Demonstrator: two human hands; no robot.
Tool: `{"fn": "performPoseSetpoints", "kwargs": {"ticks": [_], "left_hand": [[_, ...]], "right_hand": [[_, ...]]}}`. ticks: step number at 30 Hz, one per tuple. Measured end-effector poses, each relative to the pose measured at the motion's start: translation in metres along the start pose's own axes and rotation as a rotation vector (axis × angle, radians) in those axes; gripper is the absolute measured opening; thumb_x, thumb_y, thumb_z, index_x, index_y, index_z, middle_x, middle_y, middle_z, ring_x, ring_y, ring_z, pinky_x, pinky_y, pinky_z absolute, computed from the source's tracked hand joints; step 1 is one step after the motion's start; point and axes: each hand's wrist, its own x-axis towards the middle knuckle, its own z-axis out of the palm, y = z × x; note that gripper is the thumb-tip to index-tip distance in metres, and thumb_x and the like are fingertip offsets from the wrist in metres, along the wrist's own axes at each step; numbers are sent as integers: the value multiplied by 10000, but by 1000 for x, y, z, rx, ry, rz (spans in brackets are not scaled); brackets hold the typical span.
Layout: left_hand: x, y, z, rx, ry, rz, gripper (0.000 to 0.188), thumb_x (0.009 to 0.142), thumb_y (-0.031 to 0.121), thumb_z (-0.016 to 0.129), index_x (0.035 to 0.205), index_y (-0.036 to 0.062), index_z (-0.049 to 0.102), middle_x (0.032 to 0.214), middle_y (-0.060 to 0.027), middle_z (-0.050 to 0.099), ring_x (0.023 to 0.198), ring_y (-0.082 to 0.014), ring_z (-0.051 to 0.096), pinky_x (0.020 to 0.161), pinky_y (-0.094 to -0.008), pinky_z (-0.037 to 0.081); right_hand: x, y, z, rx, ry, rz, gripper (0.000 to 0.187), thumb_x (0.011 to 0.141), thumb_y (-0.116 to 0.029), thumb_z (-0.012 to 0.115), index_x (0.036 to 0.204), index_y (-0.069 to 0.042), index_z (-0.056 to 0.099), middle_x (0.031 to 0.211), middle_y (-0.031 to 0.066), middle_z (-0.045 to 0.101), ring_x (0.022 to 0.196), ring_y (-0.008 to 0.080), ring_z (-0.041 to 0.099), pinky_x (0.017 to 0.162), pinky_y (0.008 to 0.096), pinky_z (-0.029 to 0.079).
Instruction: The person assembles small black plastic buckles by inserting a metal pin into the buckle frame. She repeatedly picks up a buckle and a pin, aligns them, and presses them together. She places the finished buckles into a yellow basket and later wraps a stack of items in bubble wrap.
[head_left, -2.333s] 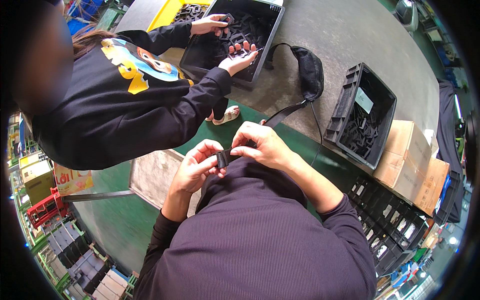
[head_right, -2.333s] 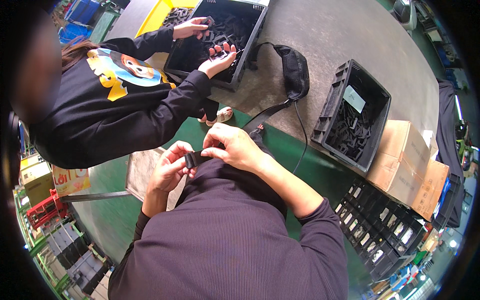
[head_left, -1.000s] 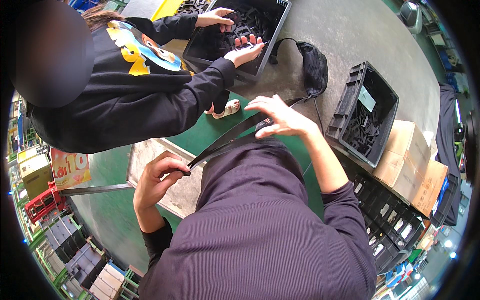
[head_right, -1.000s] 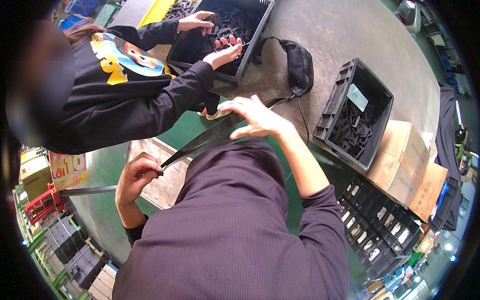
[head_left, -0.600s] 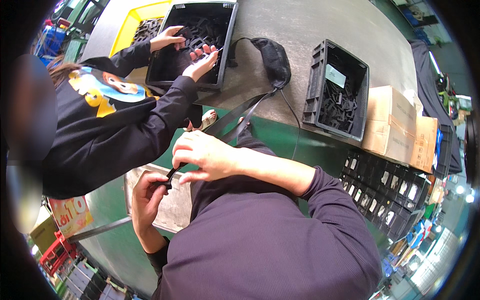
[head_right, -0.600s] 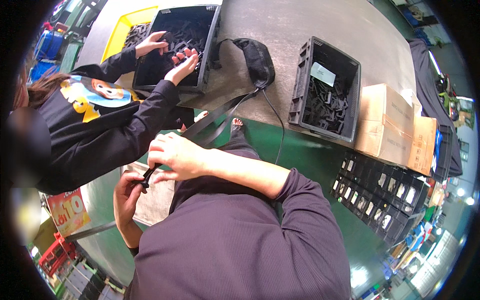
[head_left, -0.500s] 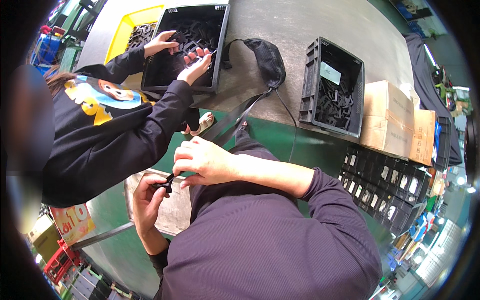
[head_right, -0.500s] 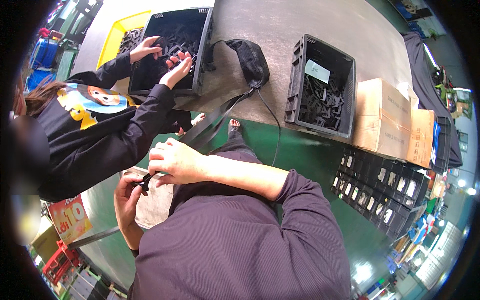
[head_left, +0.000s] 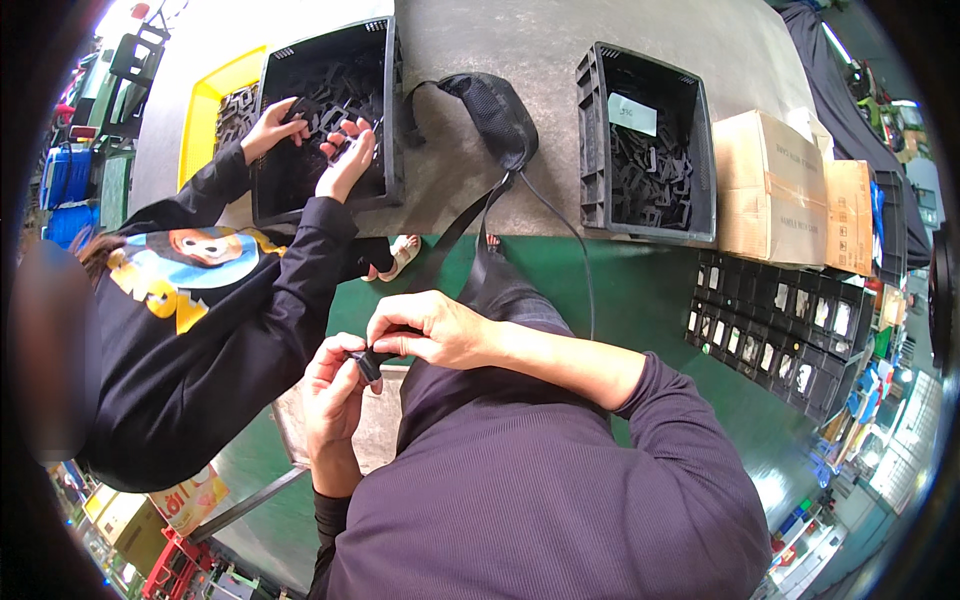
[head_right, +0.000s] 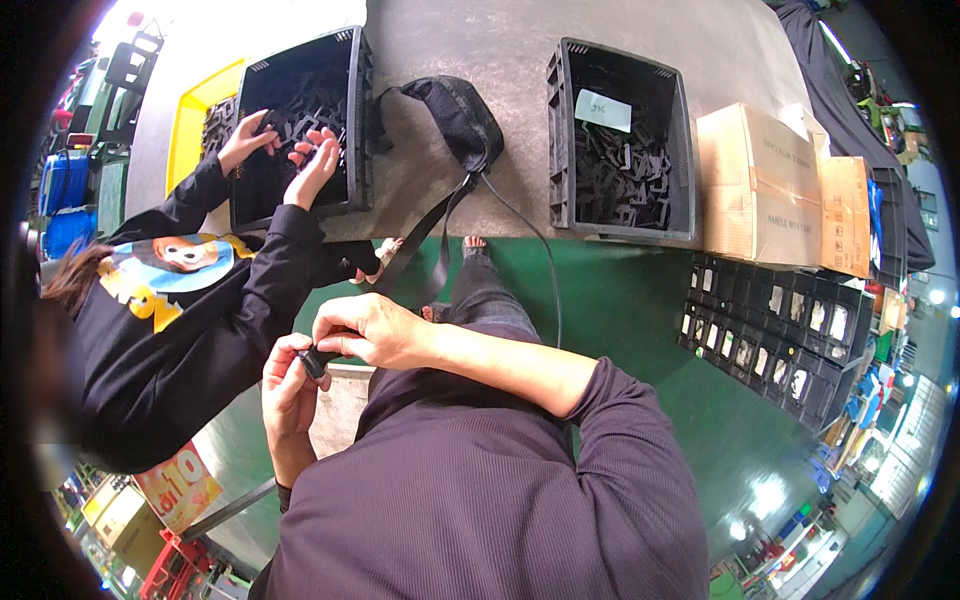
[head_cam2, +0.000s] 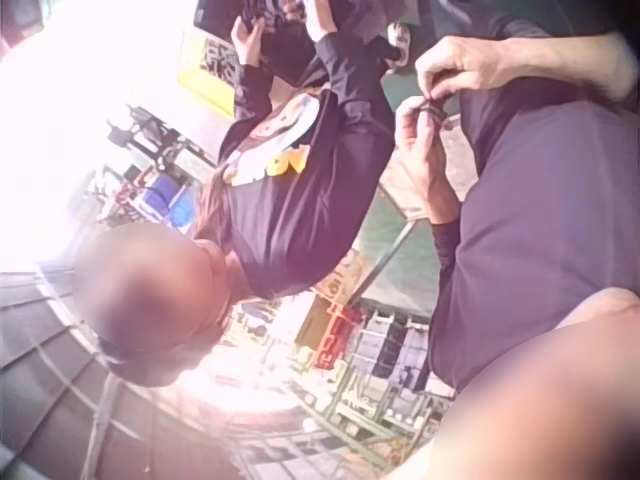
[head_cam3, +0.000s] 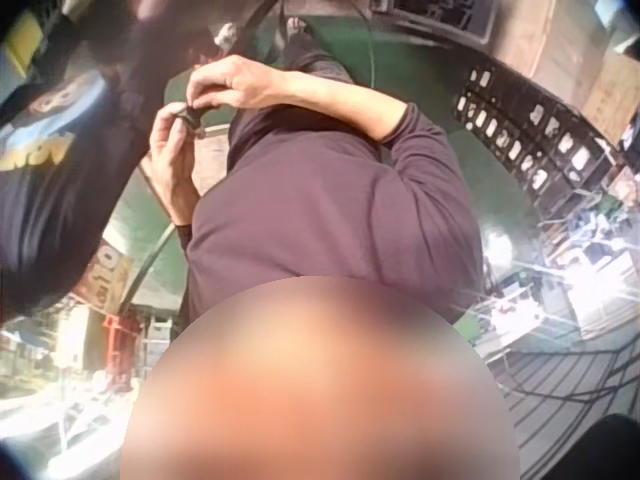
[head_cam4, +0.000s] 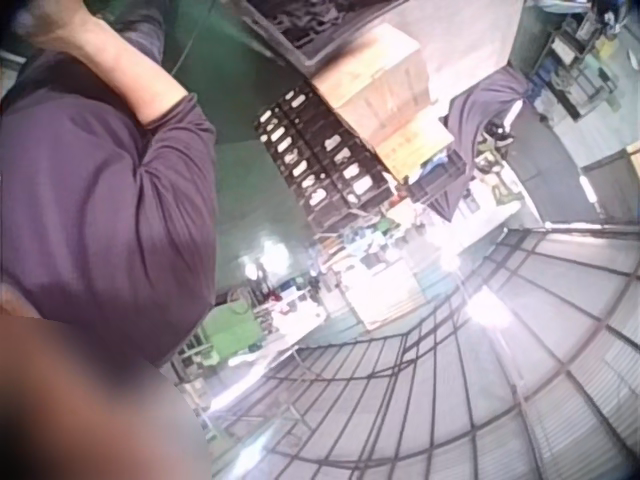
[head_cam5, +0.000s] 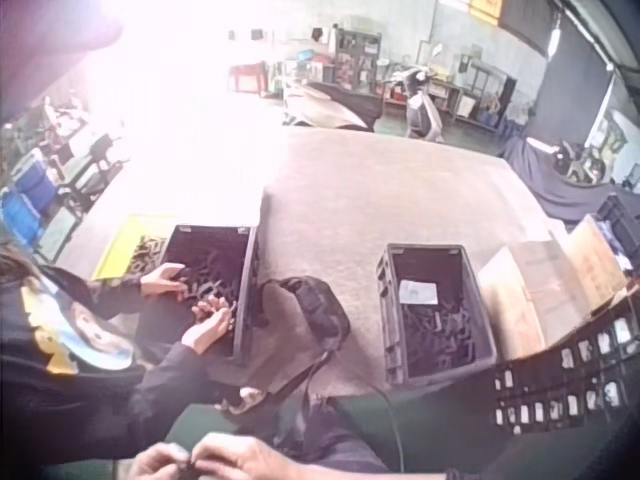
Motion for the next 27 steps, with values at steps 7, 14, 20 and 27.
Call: {"fn": "performPoseSetpoints", "kwargs": {"ticks": [7, 14, 20, 27], "left_hand": [[57, -8, 35, -176, 33, -21, 238, 885, 112, 534, 1084, -14, 495, 850, -75, 583, 659, -120, 561, 582, -257, 459], [95, -16, 68, -196, 44, -40, 325, 854, 112, 586, 1140, 14, 465, 975, -76, 562, 667, -116, 551, 568, -241, 446], [115, 2, 88, -25, 104, -72, 318, 875, 136, 558, 1154, 16, 466, 1051, -94, 555, 680, -137, 563, 578, -244, 468], [125, 19, 99, 116, -7, -70, 230, 855, 69, 548, 1066, -1, 488, 991, -123, 541, 706, -166, 595, 630, -264, 530]], "right_hand": [[12, -4, -73, 74, -43, -38, 117, 809, -42, 626, 909, 4, 585, 804, 30, 586, 755, 88, 562, 683, 227, 454], [16, -6, -115, 475, -7, 168, 153, 789, 0, 642, 910, -19, 551, 835, 14, 575, 820, 75, 550, 767, 221, 454], [22, -9, -135, 530, 75, 214, 207, 770, -13, 669, 925, -37, 535, 835, 2, 566, 797, 57, 536, 763, 212, 452], [21, -14, -149, 557, 35, 265, 203, 808, -48, 632, 995, -29, 556, 895, 17, 587, 825, 72, 551, 790, 224, 446]]}}
